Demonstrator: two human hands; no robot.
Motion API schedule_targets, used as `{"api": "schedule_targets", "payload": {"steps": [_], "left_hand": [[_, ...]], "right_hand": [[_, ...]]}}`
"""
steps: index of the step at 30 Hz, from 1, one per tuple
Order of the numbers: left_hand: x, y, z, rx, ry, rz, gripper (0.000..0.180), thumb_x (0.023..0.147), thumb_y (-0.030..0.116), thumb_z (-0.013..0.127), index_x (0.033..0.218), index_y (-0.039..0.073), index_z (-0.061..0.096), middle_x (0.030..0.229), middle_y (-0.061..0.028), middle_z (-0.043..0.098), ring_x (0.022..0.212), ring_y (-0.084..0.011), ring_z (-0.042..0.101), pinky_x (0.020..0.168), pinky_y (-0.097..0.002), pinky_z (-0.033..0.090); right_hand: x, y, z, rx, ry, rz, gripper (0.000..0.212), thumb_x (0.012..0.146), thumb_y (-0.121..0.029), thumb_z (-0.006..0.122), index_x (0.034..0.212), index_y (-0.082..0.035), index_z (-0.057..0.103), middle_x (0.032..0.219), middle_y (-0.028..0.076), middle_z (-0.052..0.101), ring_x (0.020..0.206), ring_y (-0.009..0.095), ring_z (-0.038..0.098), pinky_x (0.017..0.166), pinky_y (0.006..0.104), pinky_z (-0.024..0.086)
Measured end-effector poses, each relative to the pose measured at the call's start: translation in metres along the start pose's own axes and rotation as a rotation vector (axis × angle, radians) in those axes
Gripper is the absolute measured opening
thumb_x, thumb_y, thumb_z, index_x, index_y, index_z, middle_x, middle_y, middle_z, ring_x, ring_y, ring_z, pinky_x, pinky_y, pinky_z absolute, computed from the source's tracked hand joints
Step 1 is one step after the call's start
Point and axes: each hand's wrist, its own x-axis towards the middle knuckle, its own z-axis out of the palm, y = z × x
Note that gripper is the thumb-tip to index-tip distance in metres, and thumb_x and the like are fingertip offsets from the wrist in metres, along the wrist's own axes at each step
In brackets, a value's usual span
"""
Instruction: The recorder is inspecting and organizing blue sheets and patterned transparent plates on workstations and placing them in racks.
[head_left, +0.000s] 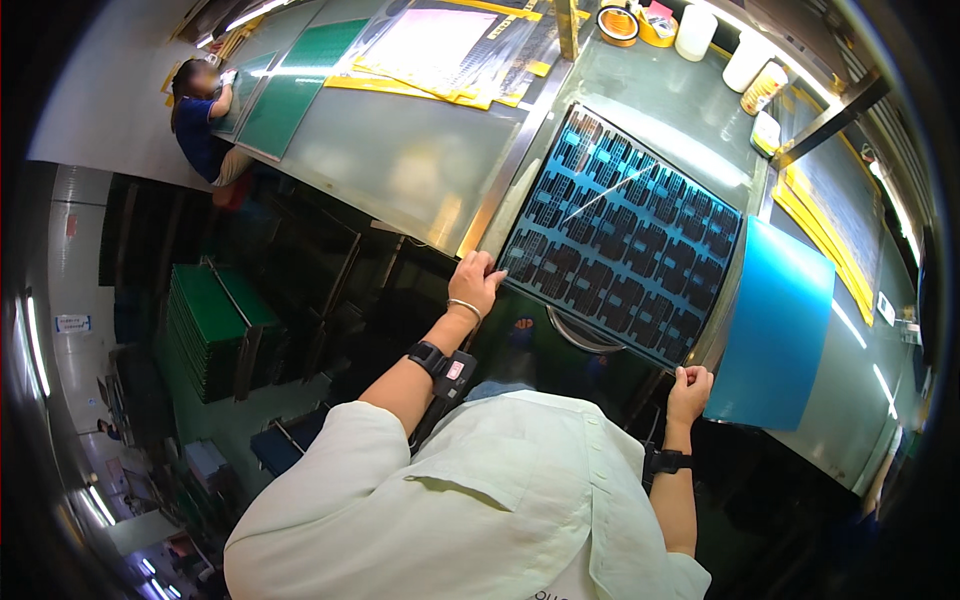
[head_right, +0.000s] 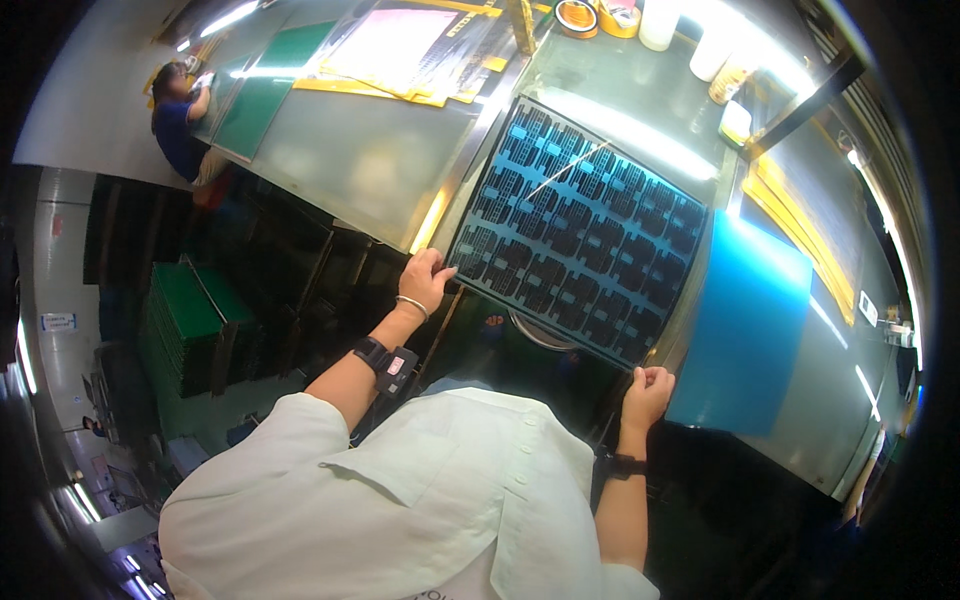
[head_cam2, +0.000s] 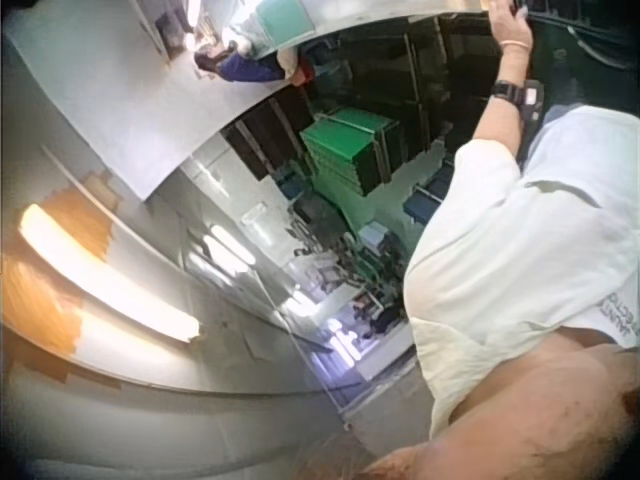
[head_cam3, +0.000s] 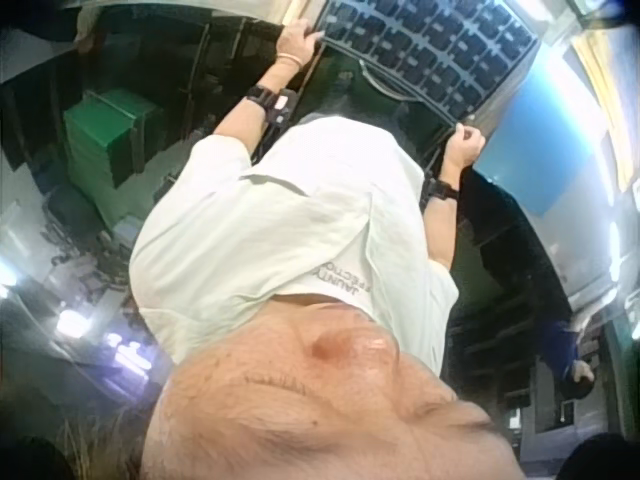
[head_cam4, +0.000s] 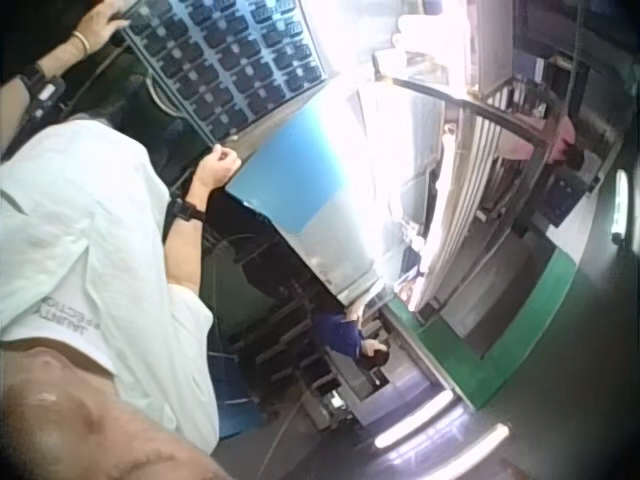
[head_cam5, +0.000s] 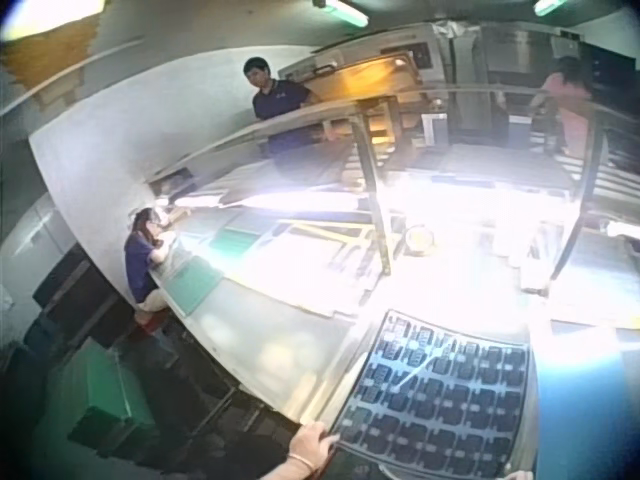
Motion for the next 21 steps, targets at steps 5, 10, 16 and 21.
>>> {"api": "schedule_targets", "payload": {"steps": [5,10,16,21], "left_hand": [[-0.007,0.0,0.006,0.008,0.079,-0.015,0.021,0.07,0.012,0.066,0.075,0.004,0.047,0.071,-0.0107,0.046,0.068,-0.0293,0.047,0.062,-0.0373,0.038],[-0.009,0.001,0.014,-0.003,0.105,-0.088,0.022,0.072,0.014,0.066,0.076,0.004,0.048,0.072,-0.0105,0.046,0.069,-0.0289,0.047,0.063,-0.0376,0.039],[-0.022,-0.036,0.055,-0.282,0.15,-0.625,0.027,0.083,0.024,0.06,0.079,-0.002,0.052,0.077,-0.0111,0.059,0.066,-0.0162,0.058,0.057,-0.0307,0.047],[-0.019,-0.015,0.036,-0.642,-0.064,-0.631,0.034,0.086,0.019,0.054,0.058,0.003,0.042,0.051,-0.0074,0.052,0.045,-0.0139,0.053,0.043,-0.0286,0.042]], "right_hand": [[-0.001,0.0,0.0,-0.024,-0.023,0.0,0.014,0.072,-0.009,0.063,0.073,-0.003,0.051,0.077,0.008,0.047,0.069,0.023,0.048,0.064,0.0334,0.041],[-0.001,0.0,0.0,-0.024,-0.019,-0.003,0.014,0.073,-0.01,0.063,0.072,-0.003,0.05,0.076,0.007,0.046,0.068,0.023,0.048,0.065,0.0334,0.041],[0.004,-0.039,-0.011,-0.014,0.051,-0.027,0.021,0.072,-0.008,0.063,0.09,-0.005,0.052,0.087,0.01,0.047,0.08,0.026,0.05,0.071,0.0353,0.042],[0.062,-0.052,-0.01,-0.448,-0.067,-0.508,0.054,0.071,-0.008,0.063,0.122,-0.013,0.048,0.132,0.008,0.037,0.122,0.033,0.032,0.093,0.0451,0.033]]}}
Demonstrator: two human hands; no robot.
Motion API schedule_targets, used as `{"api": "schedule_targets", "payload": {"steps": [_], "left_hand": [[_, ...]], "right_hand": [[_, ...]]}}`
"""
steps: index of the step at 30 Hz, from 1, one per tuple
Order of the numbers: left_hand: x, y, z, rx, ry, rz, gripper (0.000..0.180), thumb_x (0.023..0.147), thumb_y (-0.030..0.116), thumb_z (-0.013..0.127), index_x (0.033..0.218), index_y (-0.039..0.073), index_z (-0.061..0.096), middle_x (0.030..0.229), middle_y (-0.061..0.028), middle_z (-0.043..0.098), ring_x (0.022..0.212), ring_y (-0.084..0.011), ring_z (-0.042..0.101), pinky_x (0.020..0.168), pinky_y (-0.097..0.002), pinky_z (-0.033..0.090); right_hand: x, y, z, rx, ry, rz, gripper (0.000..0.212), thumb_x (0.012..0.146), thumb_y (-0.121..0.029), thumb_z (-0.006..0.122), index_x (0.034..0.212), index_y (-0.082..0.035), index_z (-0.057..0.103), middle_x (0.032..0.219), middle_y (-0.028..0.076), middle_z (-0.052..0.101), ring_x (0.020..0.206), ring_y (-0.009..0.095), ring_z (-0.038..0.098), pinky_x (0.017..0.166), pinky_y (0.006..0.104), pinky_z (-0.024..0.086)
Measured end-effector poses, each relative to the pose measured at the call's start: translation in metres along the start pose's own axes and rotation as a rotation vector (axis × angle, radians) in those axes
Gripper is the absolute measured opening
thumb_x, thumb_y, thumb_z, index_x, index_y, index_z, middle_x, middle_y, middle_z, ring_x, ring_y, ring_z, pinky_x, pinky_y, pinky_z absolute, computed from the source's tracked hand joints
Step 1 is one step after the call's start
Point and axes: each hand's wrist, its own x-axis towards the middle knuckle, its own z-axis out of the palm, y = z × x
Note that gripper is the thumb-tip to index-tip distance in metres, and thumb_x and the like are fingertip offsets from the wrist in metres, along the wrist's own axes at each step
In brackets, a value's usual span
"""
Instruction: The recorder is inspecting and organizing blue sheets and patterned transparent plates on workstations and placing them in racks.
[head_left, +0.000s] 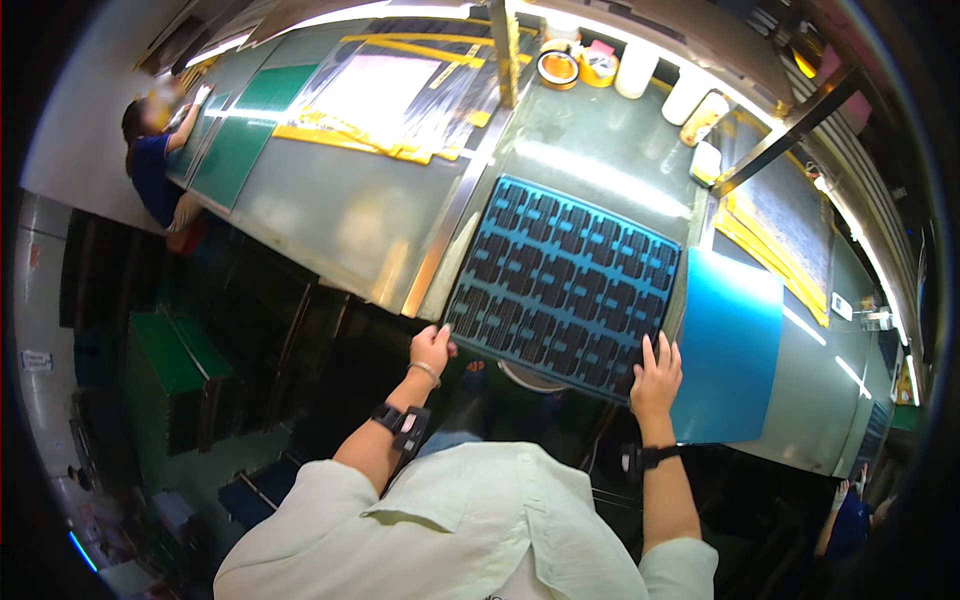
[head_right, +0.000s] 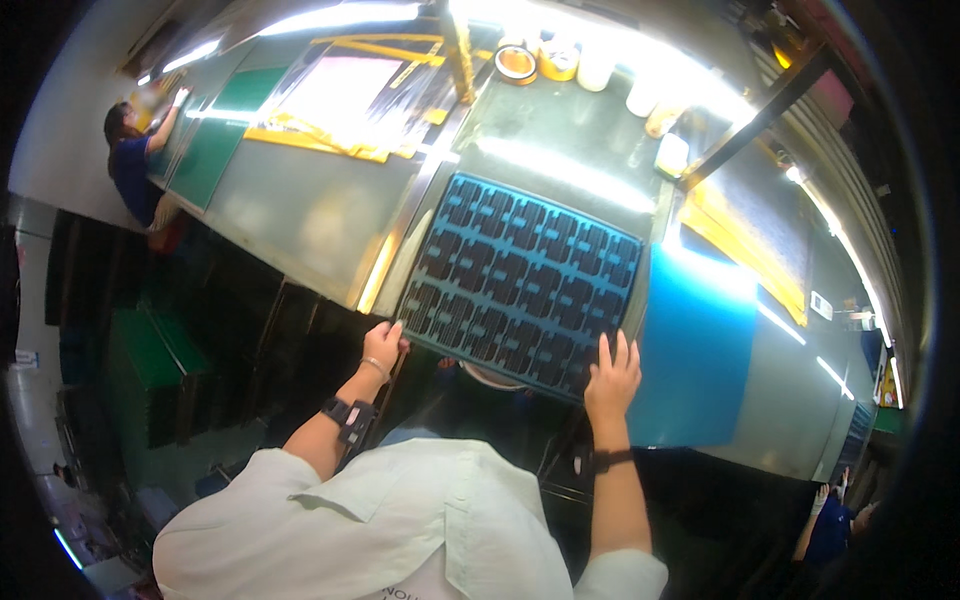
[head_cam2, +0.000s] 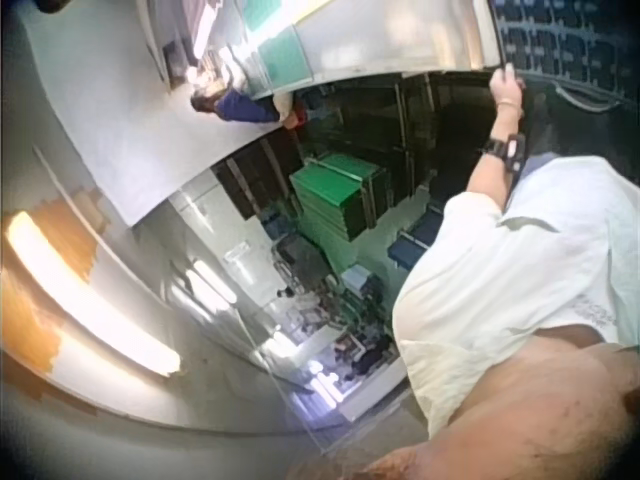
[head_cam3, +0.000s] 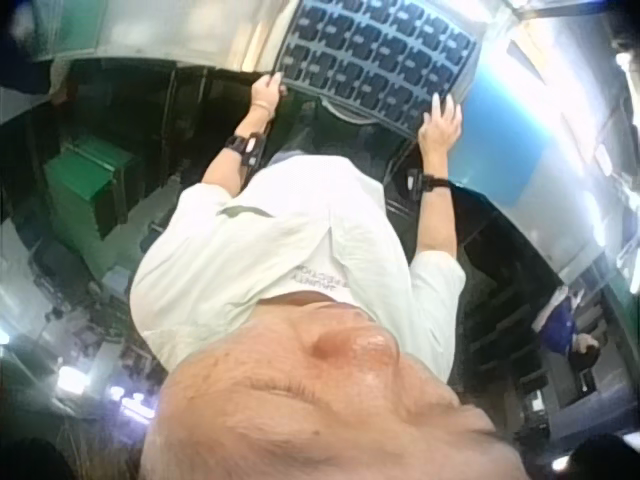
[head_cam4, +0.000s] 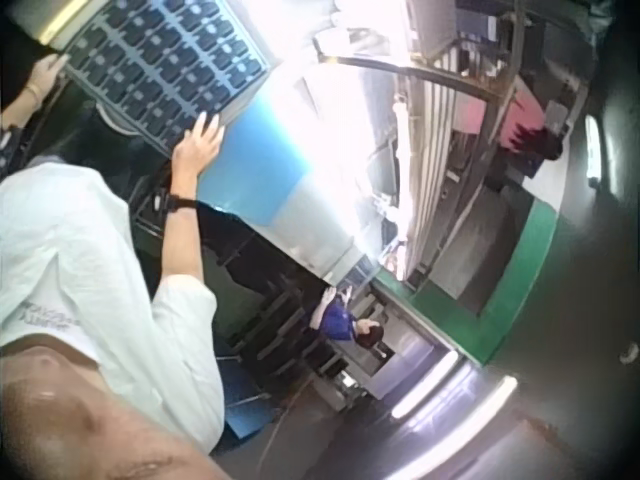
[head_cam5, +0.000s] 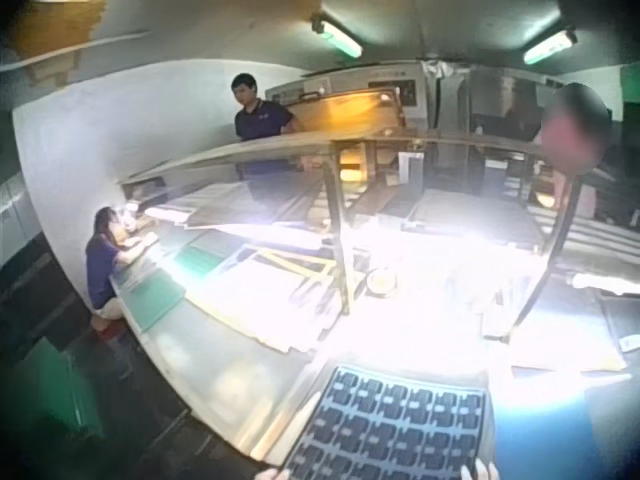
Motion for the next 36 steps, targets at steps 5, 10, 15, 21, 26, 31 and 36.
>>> {"api": "schedule_targets", "payload": {"steps": [5,10,15,21,26,31,36], "left_hand": [[-0.008,0.005,-0.01,0.032,-0.03,-0.049,0.033,0.086,0.018,0.055,0.058,0.004,0.042,0.052,-0.0067,0.053,0.045,-0.0127,0.053,0.044,-0.027,0.044],[-0.009,0.0,-0.021,0.025,-0.084,-0.069,0.034,0.086,0.018,0.055,0.058,0.004,0.043,0.052,-0.0063,0.054,0.045,-0.0122,0.053,0.044,-0.0263,0.044],[-0.019,0.047,-0.027,0.812,0.126,0.226,0.024,0.074,0.02,0.067,0.069,0.007,0.049,0.082,-0.0103,0.061,0.081,-0.0223,0.059,0.067,-0.0339,0.045],[0.064,0.108,0.029,1.138,-0.127,0.959,0.061,0.077,0.037,0.059,0.126,0.004,0.042,0.137,-0.0068,0.035,0.131,-0.0299,0.02,0.101,-0.0541,0.019],[0.148,0.145,0.086,1.124,-0.041,0.984,0.063,0.082,0.044,0.05,0.129,0.004,0.039,0.139,-0.006,0.031,0.133,-0.0287,0.015,0.103,-0.0552,0.015],[0.161,0.141,0.112,1.081,0.079,0.857,0.06,0.086,0.045,0.042,0.133,0.009,0.034,0.142,-0.0028,0.026,0.134,-0.0264,0.013,0.105,-0.0545,0.01],[0.159,0.138,0.118,1.081,0.105,0.846,0.059,0.086,0.044,0.041,0.134,0.011,0.033,0.143,-0.0026,0.026,0.134,-0.026,0.013,0.105,-0.054,0.008]], "right_hand": [[0.098,0.037,0.013,-0.118,0.053,0.008,0.047,0.078,-0.02,0.059,0.123,-0.01,0.047,0.134,0.006,0.036,0.124,0.032,0.03,0.096,0.0445,0.031],[0.14,0.039,0.03,-0.177,0.065,0.074,0.052,0.08,-0.027,0.056,0.127,-0.008,0.042,0.135,0.006,0.036,0.124,0.03,0.031,0.096,0.044,0.029],[0.157,0.034,0.032,-0.144,0.136,0.063,0.051,0.082,-0.026,0.054,0.127,-0.005,0.04,0.135,0.006,0.036,0.125,0.029,0.03,0.098,0.044,0.027],[0.15,0.041,0.048,-0.236,0.155,0.103,0.052,0.087,-0.025,0.047,0.133,-0.005,0.032,0.141,0.005,0.027,0.131,0.026,0.021,0.104,0.0448,0.019],[0.146,0.034,0.048,-0.197,0.124,0.08,0.053,0.086,-0.024,0.047,0.132,-0.003,0.032,0.142,0.006,0.025,0.132,0.027,0.02,0.105,0.0451,0.016],[0.145,0.037,0.043,-0.206,0.104,0.102,0.054,0.086,-0.025,0.047,0.132,-0.003,0.031,0.142,0.007,0.026,0.132,0.028,0.019,0.105,0.046,0.016],[0.108,0.034,0.031,-0.121,0.071,0.068,0.059,0.083,-0.026,0.051,0.131,0.001,0.031,0.142,0.013,0.024,0.132,0.032,0.018,0.105,0.0495,0.013]]}}
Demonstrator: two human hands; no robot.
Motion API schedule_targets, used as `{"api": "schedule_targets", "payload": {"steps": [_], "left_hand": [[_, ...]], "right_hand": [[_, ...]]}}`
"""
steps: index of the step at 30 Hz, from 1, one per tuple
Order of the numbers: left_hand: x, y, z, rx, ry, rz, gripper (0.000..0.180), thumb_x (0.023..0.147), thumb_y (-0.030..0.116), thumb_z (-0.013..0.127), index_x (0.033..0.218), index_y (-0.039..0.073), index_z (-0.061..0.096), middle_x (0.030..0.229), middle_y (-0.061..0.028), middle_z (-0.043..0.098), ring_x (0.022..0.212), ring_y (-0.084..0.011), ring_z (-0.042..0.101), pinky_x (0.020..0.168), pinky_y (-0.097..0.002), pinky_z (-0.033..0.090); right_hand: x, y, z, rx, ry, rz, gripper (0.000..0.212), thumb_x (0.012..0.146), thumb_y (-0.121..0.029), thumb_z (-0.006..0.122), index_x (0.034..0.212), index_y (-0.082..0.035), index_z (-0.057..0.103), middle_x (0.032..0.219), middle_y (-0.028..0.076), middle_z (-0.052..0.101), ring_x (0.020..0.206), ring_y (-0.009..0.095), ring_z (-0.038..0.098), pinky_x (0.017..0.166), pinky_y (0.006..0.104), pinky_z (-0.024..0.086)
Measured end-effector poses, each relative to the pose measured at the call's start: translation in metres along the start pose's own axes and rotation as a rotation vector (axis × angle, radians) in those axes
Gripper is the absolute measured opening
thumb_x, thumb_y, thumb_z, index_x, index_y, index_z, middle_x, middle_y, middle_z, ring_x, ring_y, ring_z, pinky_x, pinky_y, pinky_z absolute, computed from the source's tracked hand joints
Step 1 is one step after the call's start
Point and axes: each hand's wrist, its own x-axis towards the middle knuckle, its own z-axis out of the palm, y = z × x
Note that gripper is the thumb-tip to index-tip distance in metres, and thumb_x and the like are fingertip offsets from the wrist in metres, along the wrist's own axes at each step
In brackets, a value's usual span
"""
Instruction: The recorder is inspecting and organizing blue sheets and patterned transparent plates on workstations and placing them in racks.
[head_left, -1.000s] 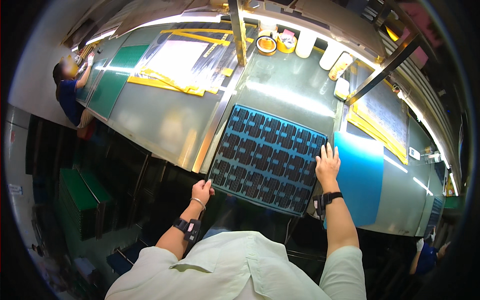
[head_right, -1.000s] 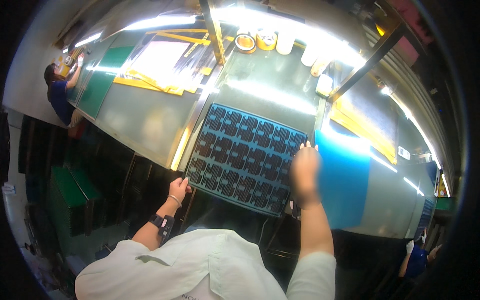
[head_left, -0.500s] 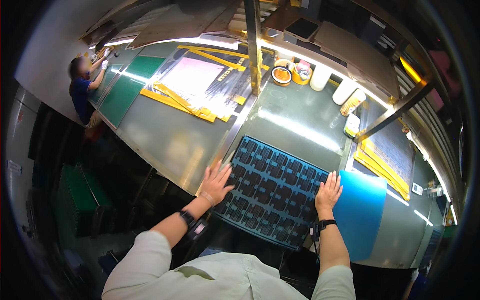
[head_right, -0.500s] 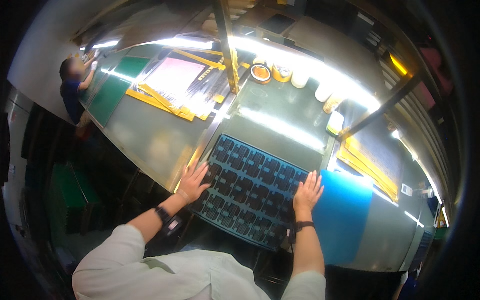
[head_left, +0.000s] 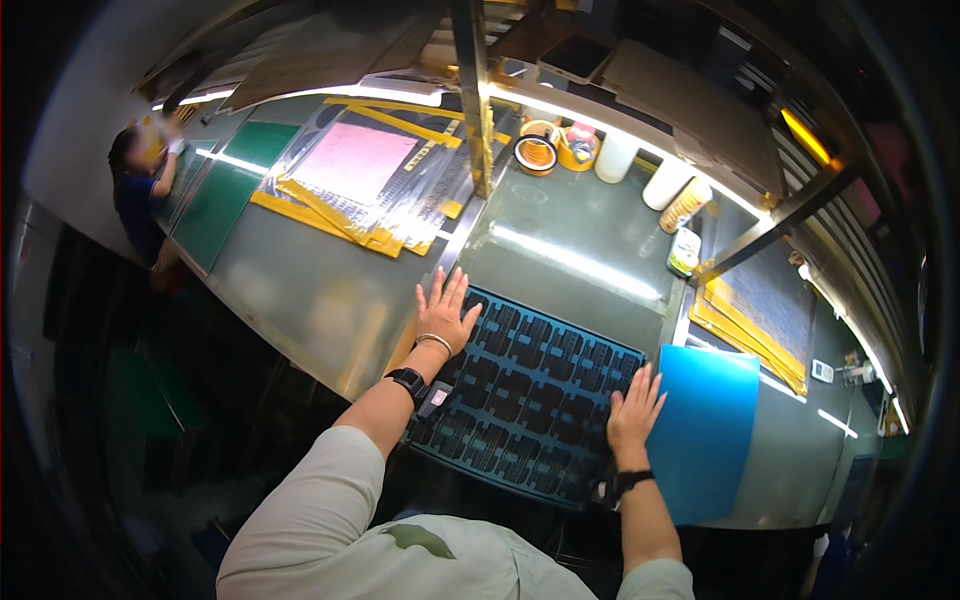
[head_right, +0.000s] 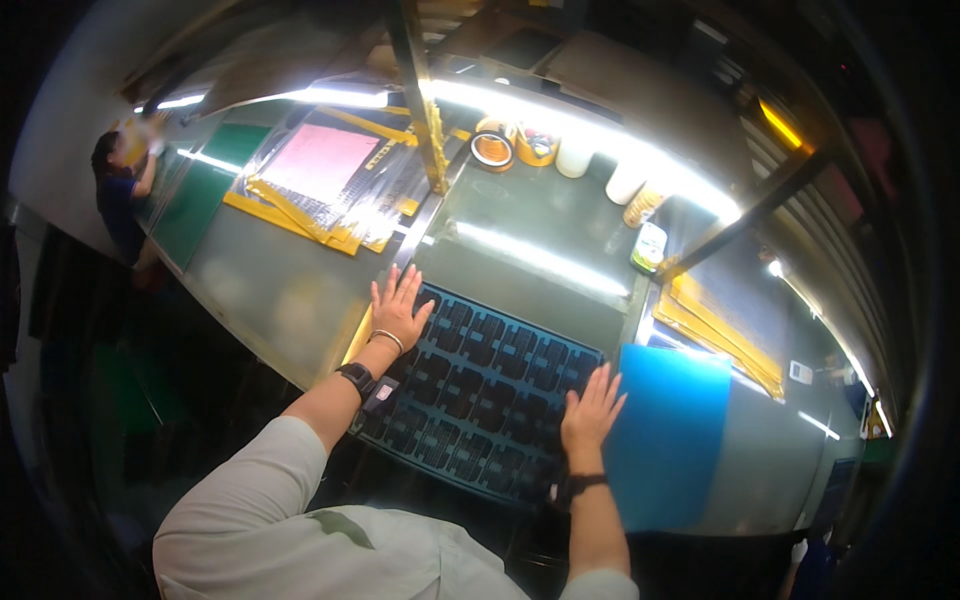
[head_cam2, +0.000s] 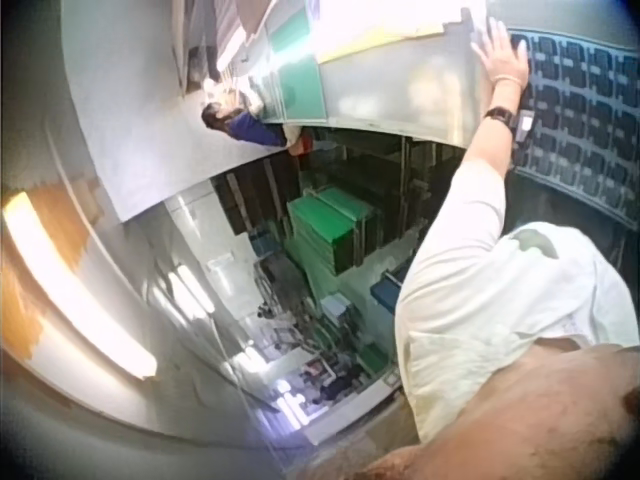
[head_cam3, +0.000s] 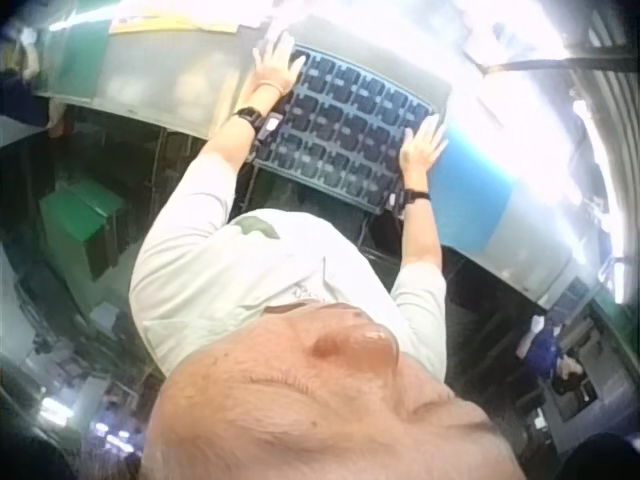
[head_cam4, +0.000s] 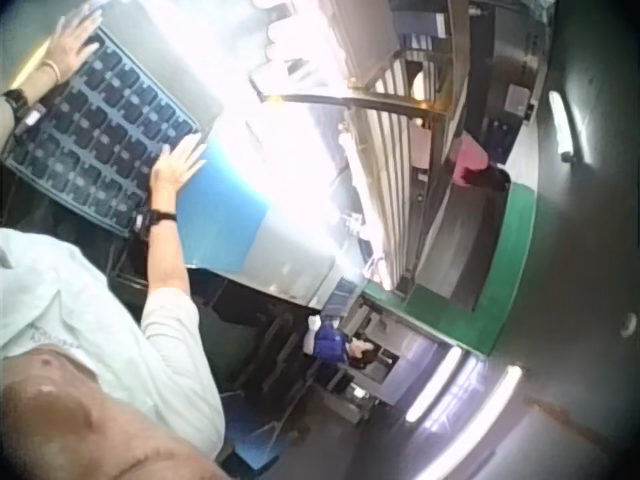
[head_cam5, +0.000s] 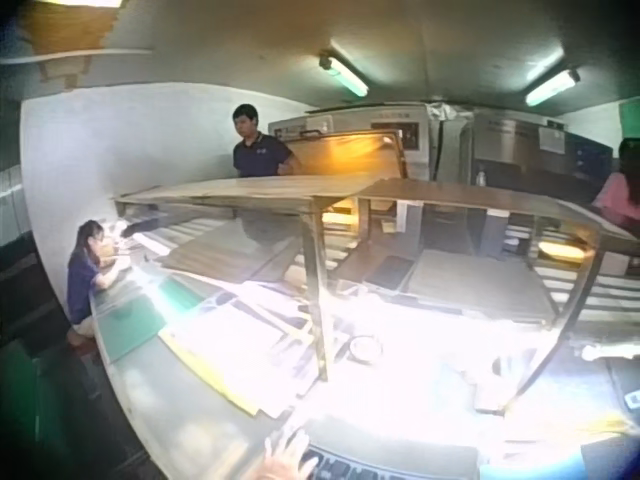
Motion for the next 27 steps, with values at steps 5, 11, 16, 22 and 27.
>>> {"api": "schedule_targets", "payload": {"steps": [5,11,16,22,27], "left_hand": [[0.001,-0.005,-0.002,0.041,0.009,0.008,0.061,0.086,0.046,0.04,0.135,0.01,0.032,0.143,-0.0034,0.025,0.134,-0.0271,0.013,0.104,-0.0553,0.008],[-0.026,-0.021,-0.005,0.158,-0.058,-0.078,0.073,0.086,0.052,0.037,0.137,0.003,0.022,0.145,-0.0097,0.017,0.135,-0.0266,0.01,0.105,-0.0529,0.008],[-0.185,-0.034,-0.065,0.101,0.091,-0.2,0.058,0.073,0.047,0.061,0.115,0.008,0.046,0.12,-0.016,0.042,0.115,-0.0343,0.037,0.091,-0.0478,0.032],[-0.252,-0.051,-0.054,-0.873,-0.261,-0.92,0.036,0.078,0.039,0.064,0.065,0.007,0.054,0.062,-0.0053,0.058,0.057,-0.0189,0.057,0.053,-0.0304,0.045],[-0.226,-0.047,-0.083,-1.293,-0.12,-0.916,0.028,0.08,0.023,0.065,0.06,0.007,0.053,0.057,-0.0036,0.056,0.049,-0.0104,0.054,0.047,-0.0225,0.043]], "right_hand": [[-0.127,-0.022,-0.042,0.149,-0.228,-0.061,0.067,0.079,-0.029,0.054,0.13,0.007,0.03,0.141,0.019,0.022,0.131,0.04,0.016,0.105,0.0525,0.009],[-0.209,-0.023,-0.063,0.227,-0.296,-0.126,0.06,0.077,-0.031,0.057,0.123,0.004,0.042,0.138,0.016,0.03,0.129,0.041,0.02,0.104,0.0545,0.014],[-0.202,0.012,-0.077,0.273,-0.158,-0.083,0.06,0.065,-0.013,0.068,0.12,-0.003,0.047,0.135,0.016,0.033,0.128,0.039,0.023,0.103,0.0525,0.02],[-0.156,0.011,-0.055,0.176,-0.097,-0.251,0.069,0.061,-0.01,0.068,0.125,-0.023,0.047,0.14,0.013,0.027,0.13,0.037,0.02,0.104,0.0538,0.017],[-0.138,0.01,-0.074,0.223,0.073,-0.371,0.048,0.063,-0.005,0.063,0.108,-0.021,0.06,0.129,0.01,0.043,0.127,0.033,0.029,0.104,0.0525,0.018]]}}
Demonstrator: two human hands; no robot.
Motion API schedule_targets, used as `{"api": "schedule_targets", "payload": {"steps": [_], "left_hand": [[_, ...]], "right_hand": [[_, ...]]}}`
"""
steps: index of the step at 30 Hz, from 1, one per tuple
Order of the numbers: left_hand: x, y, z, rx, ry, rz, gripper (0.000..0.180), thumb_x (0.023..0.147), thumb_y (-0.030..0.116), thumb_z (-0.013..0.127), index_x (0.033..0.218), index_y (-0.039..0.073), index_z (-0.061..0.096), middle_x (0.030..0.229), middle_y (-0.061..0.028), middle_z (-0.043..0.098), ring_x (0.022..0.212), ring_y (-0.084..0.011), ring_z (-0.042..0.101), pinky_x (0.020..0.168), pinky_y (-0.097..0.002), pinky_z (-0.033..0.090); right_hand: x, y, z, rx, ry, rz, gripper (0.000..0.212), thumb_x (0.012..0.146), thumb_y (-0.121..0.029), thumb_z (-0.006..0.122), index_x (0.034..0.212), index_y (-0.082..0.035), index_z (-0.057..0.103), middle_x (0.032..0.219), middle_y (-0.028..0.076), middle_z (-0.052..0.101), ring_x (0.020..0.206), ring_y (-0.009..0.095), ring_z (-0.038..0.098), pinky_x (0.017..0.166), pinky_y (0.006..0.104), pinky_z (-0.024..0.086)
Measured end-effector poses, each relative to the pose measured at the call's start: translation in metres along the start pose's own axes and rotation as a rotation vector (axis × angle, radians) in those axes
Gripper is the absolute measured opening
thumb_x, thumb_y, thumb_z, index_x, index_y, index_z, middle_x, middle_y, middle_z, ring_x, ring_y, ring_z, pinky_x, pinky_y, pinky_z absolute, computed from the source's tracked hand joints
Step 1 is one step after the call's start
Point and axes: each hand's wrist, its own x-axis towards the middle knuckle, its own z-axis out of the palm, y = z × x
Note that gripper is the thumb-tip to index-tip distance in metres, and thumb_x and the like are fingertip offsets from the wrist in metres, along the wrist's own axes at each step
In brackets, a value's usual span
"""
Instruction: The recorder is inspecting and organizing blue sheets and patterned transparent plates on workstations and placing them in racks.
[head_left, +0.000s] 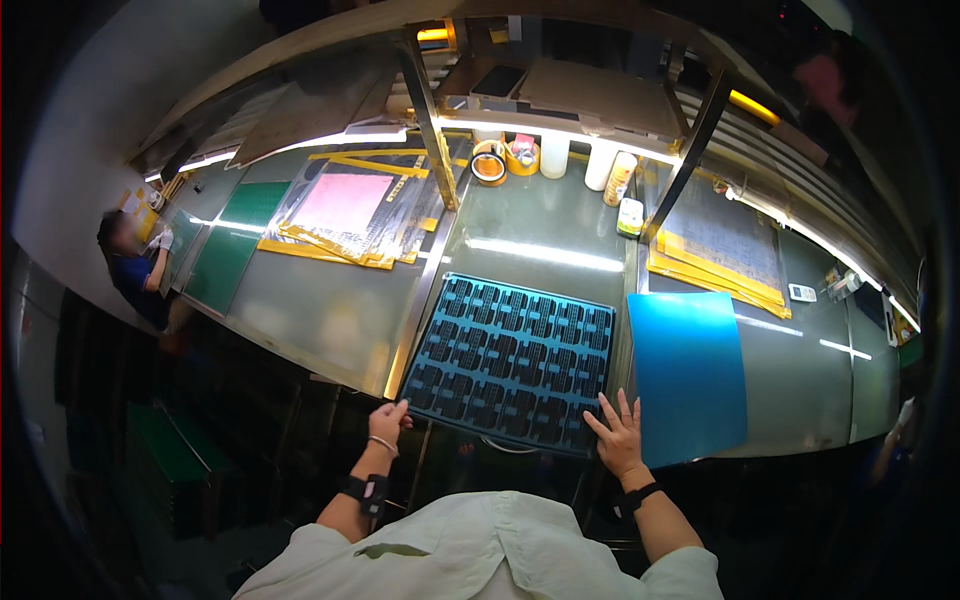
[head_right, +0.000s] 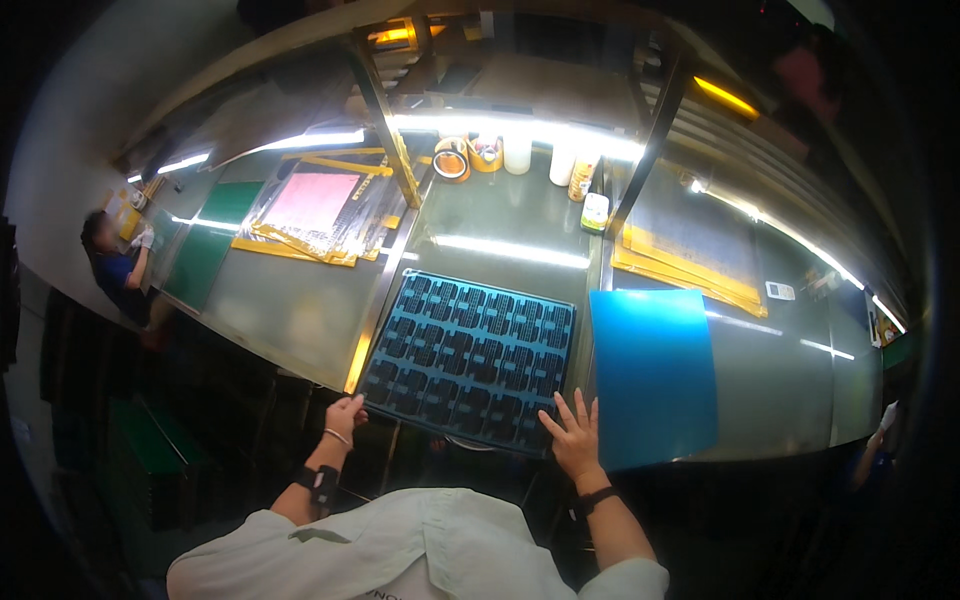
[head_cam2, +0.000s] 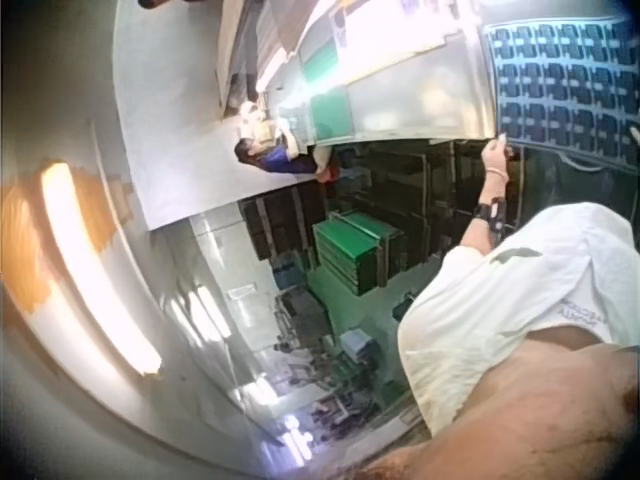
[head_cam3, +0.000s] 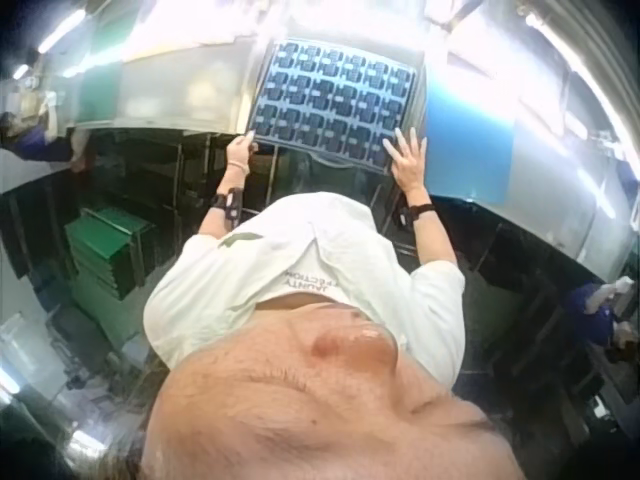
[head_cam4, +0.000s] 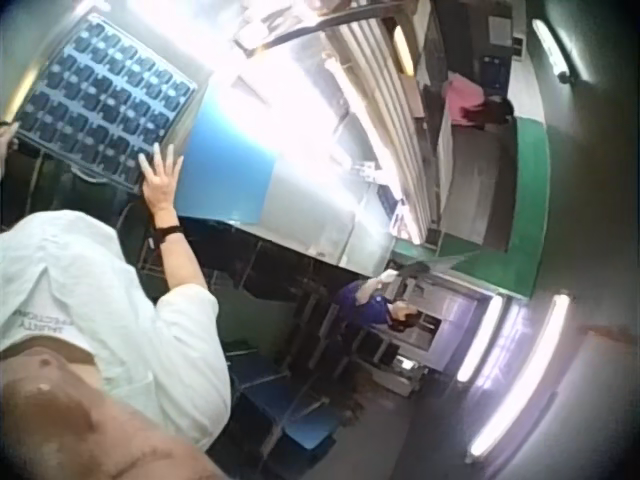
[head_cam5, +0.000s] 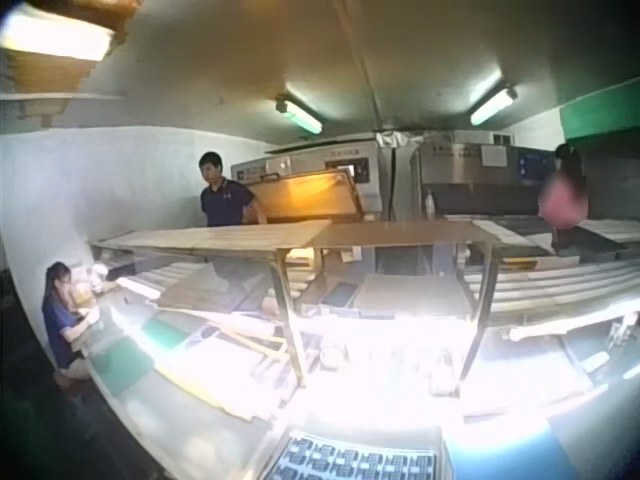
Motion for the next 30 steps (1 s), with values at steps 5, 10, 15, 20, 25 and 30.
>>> {"api": "schedule_targets", "payload": {"steps": [5,10,15,20,25,30], "left_hand": [[-0.038,0.178,-0.009,-0.086,-0.224,0.722,0.02,0.087,0.02,0.051,0.08,0.002,0.057,0.07,-0.0061,0.057,0.068,-0.0114,0.053,0.063,-0.0247,0.041],[-0.065,0.206,0.046,0.639,-0.147,1.124,0.052,0.077,0.037,0.064,0.117,0.007,0.051,0.109,-0.0125,0.057,0.103,-0.0287,0.053,0.086,-0.0342,0.041],[-0.034,0.048,0.109,1.458,-0.387,0.701,0.093,0.064,0.064,0.061,0.139,0.024,0.021,0.146,-0.012,0.007,0.134,-0.0362,0.002,0.101,-0.0585,0.015],[-0.036,0.018,0.113,1.611,-0.233,0.495,0.101,0.064,0.071,0.054,0.141,0.028,0.007,0.147,-0.0095,-0.005,0.134,-0.0356,-0.005,0.101,-0.06,0.009],[-0.032,0.016,0.13,1.606,-0.259,0.504,0.102,0.062,0.071,0.056,0.141,0.028,0.009,0.147,-0.0097,-0.003,0.134,-0.0352,-0.004,0.101,-0.0592,0.01],[-0.034,0.022,0.141,1.588,-0.271,0.522,0.102,0.062,0.067,0.06,0.141,0.026,0.011,0.147,-0.0109,-0.002,0.134,-0.036,-0.002,0.101,-0.0592,0.013]], "right_hand": [[0.074,-0.023,-0.107,0.447,0.502,-0.158,0.01,0.074,-0.005,0.057,0.08,-0.009,0.064,0.074,0.003,0.064,0.076,0.021,0.061,0.071,0.0346,0.047],[0.123,0.018,-0.096,0.926,0.324,0.548,0.027,0.088,-0.022,0.055,0.071,0.0,0.056,0.054,0.003,0.039,0.055,0.009,0.033,0.049,0.0286,0.029],[0.068,0.092,0.013,0.566,0.334,0.612,0.032,0.082,-0.029,0.06,0.069,-0.002,0.052,0.063,0.001,0.048,0.058,0.018,0.043,0.057,0.033,0.038],[-0.066,0.108,0.004,0.093,0.428,1.355,0.04,0.073,-0.036,0.067,0.075,0.0,0.051,0.082,0.014,0.058,0.078,0.031,0.056,0.067,0.0393,0.045],[-0.169,0.113,0.048,1.247,0.38,1.778,0.049,0.074,-0.056,0.062,0.078,-0.008,0.053,0.066,0.002,0.054,0.06,0.017,0.055,0.05,0.0309,0.041],[-0.153,0.088,0.051,1.426,0.652,1.551,0.029,0.079,-0.036,0.065,0.081,-0.009,0.054,0.071,0.001,0.056,0.058,0.018,0.056,0.05,0.0306,0.045]]}}
